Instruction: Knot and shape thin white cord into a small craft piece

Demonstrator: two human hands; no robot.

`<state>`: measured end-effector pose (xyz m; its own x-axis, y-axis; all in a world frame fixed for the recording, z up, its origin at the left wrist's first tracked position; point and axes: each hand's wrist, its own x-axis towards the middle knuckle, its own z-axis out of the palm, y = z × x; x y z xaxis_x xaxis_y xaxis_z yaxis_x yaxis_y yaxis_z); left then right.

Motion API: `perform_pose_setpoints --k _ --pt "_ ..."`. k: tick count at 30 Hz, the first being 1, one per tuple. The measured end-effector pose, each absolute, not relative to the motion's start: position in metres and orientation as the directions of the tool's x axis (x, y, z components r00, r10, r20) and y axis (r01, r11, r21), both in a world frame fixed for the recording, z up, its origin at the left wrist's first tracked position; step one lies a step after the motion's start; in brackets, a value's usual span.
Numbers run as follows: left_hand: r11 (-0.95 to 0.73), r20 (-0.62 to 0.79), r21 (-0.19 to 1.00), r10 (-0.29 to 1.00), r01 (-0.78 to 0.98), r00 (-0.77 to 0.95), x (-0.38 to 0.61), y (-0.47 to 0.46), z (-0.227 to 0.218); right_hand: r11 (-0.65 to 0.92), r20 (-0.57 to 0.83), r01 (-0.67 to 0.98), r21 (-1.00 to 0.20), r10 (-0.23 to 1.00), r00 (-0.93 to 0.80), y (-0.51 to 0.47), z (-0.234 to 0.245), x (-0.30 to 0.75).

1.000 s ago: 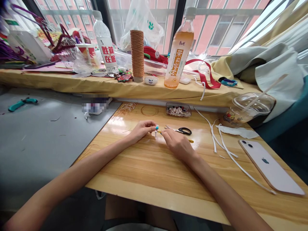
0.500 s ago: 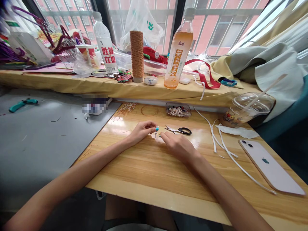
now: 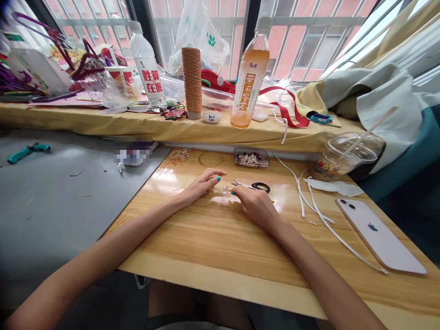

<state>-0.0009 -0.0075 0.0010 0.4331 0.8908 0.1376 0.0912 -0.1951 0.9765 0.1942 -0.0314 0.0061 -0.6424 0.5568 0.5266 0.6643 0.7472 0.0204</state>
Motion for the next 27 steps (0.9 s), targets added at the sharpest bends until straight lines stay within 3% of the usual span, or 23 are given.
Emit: perform_pose_setpoints --k 4,10,17,21,24,27 --pt "-0.139 0.084 0.989 0.812 0.050 0.577 -0.002 -0.012 0.005 0.743 0.498 0.669 -0.022 0.589 -0.637 -0.032 0.006 0.196" --pt "-0.056 0.023 0.997 0.845 0.046 0.534 -0.001 -0.011 0.006 0.710 0.392 0.689 -0.145 0.681 -0.619 -0.031 0.009 0.193" --pt "0.023 -0.025 1.000 0.816 0.011 0.578 -0.003 -0.008 0.003 0.687 0.315 0.713 -0.140 0.714 -0.626 -0.032 0.018 0.194" --pt "0.057 -0.024 0.997 0.827 -0.042 0.561 -0.011 -0.003 0.003 0.589 0.308 0.797 -0.135 0.789 -0.531 -0.027 0.022 0.210" --pt "0.027 -0.038 0.999 0.825 0.029 0.564 -0.016 -0.001 0.005 0.452 0.408 0.849 -0.275 0.854 -0.322 -0.022 0.027 0.222" --pt "-0.073 -0.050 0.982 0.788 0.174 0.614 -0.014 -0.005 0.008 0.422 0.485 0.779 -0.464 0.857 -0.176 -0.021 0.032 0.223"
